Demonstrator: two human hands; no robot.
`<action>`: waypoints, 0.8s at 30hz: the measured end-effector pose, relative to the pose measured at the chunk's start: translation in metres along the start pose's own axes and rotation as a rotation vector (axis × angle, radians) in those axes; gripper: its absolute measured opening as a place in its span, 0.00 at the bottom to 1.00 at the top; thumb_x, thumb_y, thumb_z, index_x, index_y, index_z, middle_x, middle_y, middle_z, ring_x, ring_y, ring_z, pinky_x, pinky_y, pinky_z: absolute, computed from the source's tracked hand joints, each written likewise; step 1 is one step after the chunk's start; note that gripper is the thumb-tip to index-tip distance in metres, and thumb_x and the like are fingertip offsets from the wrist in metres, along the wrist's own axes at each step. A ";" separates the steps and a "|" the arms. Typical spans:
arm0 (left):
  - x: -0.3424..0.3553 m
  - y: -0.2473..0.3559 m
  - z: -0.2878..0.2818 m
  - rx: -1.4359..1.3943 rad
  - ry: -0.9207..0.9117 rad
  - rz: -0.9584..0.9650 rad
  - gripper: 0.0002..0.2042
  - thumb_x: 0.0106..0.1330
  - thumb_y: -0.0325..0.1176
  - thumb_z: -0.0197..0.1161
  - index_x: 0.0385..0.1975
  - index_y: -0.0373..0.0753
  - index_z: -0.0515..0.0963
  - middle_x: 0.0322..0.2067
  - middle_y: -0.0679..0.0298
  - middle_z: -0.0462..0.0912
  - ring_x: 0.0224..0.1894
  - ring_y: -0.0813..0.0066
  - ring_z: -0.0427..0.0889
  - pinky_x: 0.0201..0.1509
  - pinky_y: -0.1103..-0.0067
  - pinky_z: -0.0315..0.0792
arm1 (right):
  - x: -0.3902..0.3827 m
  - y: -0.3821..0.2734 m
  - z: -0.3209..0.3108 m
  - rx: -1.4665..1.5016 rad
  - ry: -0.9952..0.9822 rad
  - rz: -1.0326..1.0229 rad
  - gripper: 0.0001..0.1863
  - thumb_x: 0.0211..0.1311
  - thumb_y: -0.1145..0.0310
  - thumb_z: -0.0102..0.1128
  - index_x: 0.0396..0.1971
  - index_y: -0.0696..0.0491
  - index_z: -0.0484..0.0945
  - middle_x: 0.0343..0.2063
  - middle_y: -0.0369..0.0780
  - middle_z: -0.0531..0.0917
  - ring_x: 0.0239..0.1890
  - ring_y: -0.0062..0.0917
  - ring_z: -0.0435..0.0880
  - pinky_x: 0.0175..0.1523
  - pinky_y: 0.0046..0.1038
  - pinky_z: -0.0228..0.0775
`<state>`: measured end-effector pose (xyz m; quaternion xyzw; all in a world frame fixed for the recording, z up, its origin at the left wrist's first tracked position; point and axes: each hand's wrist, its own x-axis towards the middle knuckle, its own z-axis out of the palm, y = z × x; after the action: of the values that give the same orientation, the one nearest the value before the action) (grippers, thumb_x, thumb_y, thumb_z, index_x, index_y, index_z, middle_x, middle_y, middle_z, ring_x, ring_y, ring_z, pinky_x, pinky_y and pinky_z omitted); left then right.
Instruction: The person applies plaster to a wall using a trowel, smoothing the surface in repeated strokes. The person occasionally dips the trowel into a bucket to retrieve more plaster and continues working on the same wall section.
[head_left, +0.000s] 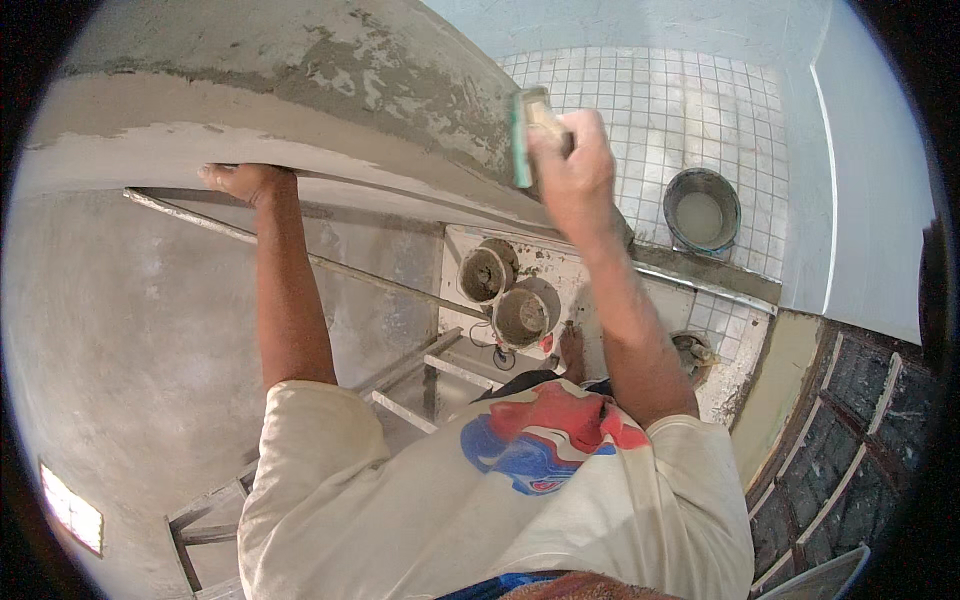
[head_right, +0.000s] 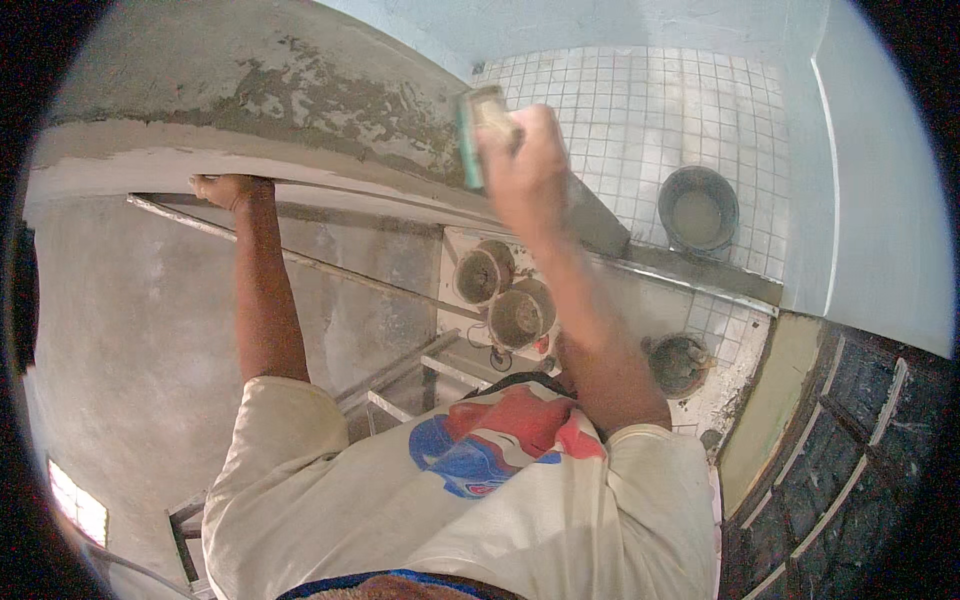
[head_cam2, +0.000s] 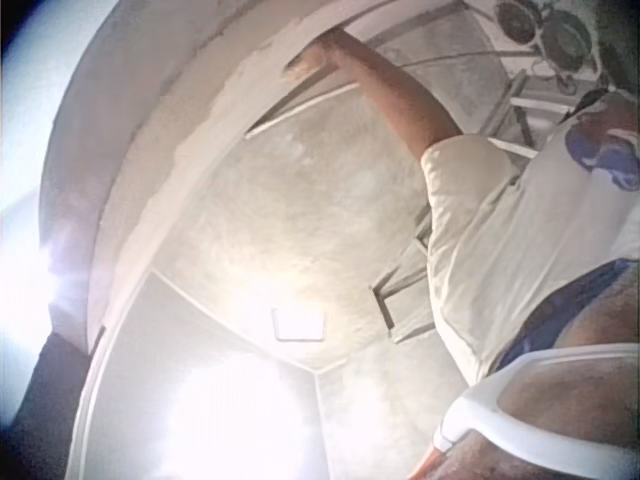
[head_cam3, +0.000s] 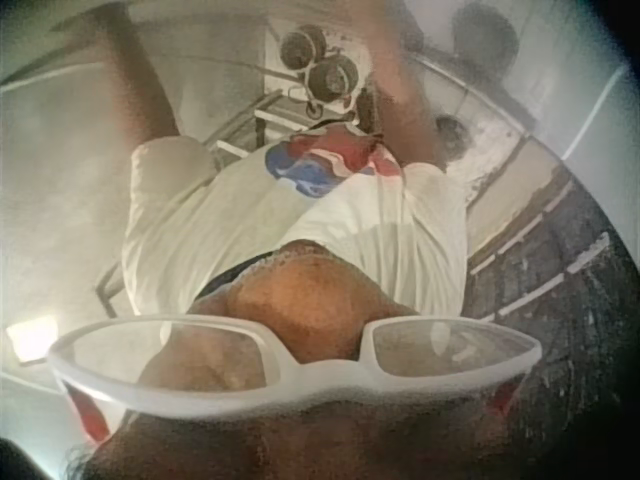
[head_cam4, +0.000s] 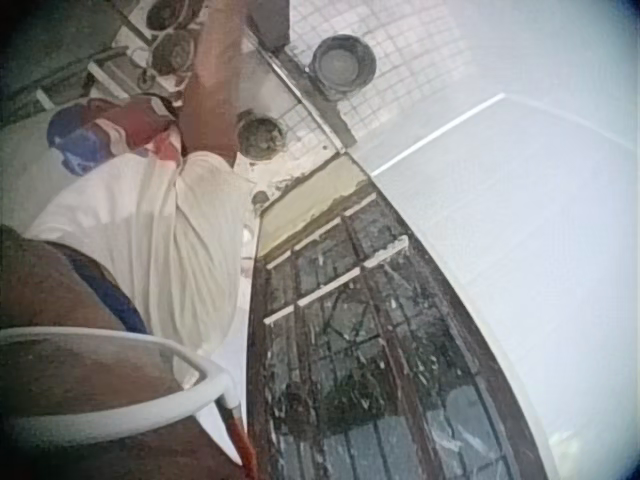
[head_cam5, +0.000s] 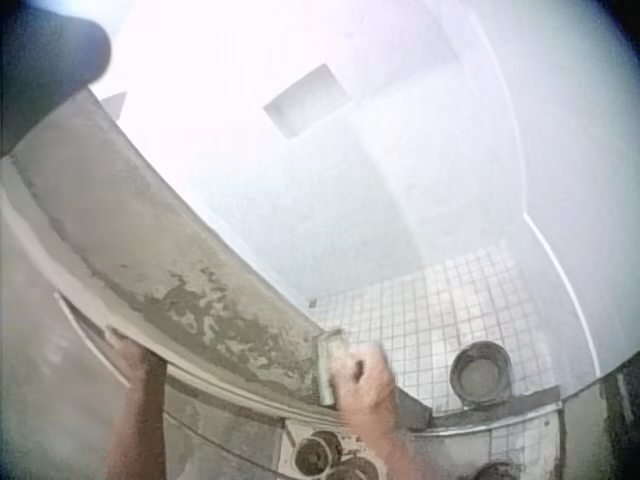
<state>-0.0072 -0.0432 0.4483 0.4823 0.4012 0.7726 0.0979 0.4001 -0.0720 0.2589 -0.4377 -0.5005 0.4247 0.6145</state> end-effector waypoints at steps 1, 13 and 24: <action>-0.008 0.000 0.013 0.067 0.007 0.031 0.21 0.84 0.44 0.50 0.67 0.38 0.72 0.62 0.51 0.78 0.56 0.47 0.84 0.60 0.46 0.84 | -0.002 0.004 -0.001 -0.005 0.000 0.029 0.17 0.72 0.64 0.71 0.47 0.59 0.74 0.38 0.49 0.80 0.41 0.39 0.82 0.47 0.41 0.76; -0.014 -0.011 0.016 0.297 0.173 0.171 0.17 0.79 0.38 0.58 0.62 0.38 0.74 0.60 0.54 0.79 0.54 0.49 0.84 0.54 0.47 0.86 | -0.048 0.078 -0.009 -0.034 0.026 0.309 0.15 0.74 0.62 0.72 0.45 0.58 0.79 0.32 0.38 0.82 0.36 0.22 0.81 0.45 0.31 0.78; -0.009 0.002 -0.001 0.170 -0.014 0.015 0.28 0.82 0.42 0.56 0.76 0.37 0.62 0.70 0.51 0.65 0.71 0.54 0.70 0.69 0.56 0.80 | -0.047 0.014 -0.050 0.273 0.243 0.063 0.16 0.74 0.67 0.72 0.52 0.60 0.79 0.40 0.39 0.84 0.40 0.19 0.82 0.46 0.29 0.77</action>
<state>-0.0027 -0.0497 0.4442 0.4970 0.4613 0.7330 0.0536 0.4414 -0.1192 0.2278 -0.4139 -0.3464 0.4517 0.7104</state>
